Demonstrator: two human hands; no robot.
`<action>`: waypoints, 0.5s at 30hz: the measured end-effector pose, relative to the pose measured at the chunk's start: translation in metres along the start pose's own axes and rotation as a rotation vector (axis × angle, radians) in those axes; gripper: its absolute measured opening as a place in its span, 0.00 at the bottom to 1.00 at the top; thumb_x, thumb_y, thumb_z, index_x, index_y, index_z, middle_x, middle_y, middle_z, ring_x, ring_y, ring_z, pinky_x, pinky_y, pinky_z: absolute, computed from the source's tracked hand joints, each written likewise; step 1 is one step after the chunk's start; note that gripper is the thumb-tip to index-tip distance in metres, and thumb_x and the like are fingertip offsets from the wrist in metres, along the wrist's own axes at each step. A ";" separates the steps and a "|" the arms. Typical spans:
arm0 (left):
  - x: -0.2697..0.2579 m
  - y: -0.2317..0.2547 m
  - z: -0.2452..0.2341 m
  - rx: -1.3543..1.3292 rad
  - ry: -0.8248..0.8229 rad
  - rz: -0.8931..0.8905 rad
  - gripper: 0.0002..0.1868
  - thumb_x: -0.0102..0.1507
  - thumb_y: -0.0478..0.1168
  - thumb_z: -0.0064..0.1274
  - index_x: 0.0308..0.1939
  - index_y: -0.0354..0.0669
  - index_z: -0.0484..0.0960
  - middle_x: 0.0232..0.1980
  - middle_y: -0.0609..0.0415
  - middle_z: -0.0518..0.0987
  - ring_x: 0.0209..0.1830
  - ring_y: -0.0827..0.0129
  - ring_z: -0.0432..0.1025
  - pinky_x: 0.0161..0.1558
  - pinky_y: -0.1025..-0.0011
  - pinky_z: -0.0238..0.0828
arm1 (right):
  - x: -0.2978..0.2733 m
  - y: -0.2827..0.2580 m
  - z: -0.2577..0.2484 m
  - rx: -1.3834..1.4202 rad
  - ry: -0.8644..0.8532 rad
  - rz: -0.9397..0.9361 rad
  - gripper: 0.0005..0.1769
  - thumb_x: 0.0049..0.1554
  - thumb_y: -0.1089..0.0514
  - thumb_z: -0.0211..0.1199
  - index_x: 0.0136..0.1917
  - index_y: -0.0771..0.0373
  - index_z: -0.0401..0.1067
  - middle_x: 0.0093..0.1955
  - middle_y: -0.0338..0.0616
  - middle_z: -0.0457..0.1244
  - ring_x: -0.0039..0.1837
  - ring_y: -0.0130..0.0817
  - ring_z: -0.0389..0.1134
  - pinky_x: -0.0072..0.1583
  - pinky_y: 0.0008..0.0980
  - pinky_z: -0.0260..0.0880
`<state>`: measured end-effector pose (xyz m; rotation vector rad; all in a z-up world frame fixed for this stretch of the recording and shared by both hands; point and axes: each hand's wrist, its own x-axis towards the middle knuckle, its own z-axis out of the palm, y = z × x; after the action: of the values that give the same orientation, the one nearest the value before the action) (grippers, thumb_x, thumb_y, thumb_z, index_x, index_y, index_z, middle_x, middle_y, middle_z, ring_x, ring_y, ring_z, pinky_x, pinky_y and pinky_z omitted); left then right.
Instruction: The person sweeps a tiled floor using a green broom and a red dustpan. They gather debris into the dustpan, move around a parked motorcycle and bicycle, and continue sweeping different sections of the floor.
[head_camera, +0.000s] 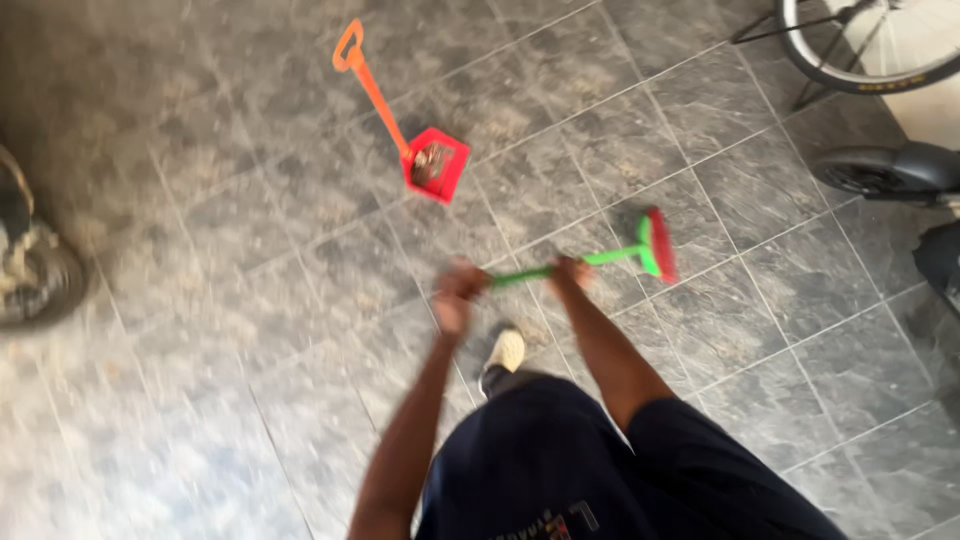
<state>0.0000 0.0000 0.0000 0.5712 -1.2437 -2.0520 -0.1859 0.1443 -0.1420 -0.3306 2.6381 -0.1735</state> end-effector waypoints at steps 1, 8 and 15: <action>0.002 0.015 -0.020 -0.105 -0.021 0.067 0.27 0.71 0.57 0.30 0.30 0.40 0.72 0.28 0.50 0.74 0.26 0.65 0.65 0.34 0.63 0.65 | -0.008 -0.018 0.009 -0.009 -0.018 -0.051 0.13 0.60 0.41 0.59 0.55 0.44 0.71 0.57 0.45 0.63 0.62 0.45 0.61 0.64 0.54 0.62; -0.064 0.173 -0.049 -0.070 0.033 0.483 0.30 0.74 0.56 0.39 0.20 0.45 0.57 0.17 0.57 0.54 0.17 0.68 0.50 0.26 0.61 0.47 | -0.076 -0.157 -0.007 0.058 0.015 -0.898 0.05 0.54 0.54 0.63 0.42 0.50 0.79 0.47 0.46 0.70 0.57 0.50 0.70 0.60 0.51 0.67; -0.122 0.199 -0.019 -0.130 0.192 0.637 0.32 0.73 0.59 0.36 0.18 0.48 0.55 0.17 0.59 0.54 0.18 0.68 0.48 0.26 0.65 0.46 | -0.110 -0.157 -0.035 0.182 -0.023 -1.034 0.11 0.56 0.47 0.64 0.41 0.54 0.80 0.42 0.52 0.69 0.51 0.54 0.70 0.56 0.52 0.69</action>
<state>0.1588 0.0119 0.1724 0.2538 -1.0029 -1.4892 -0.0759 0.0243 -0.0344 -1.5685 2.1446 -0.7111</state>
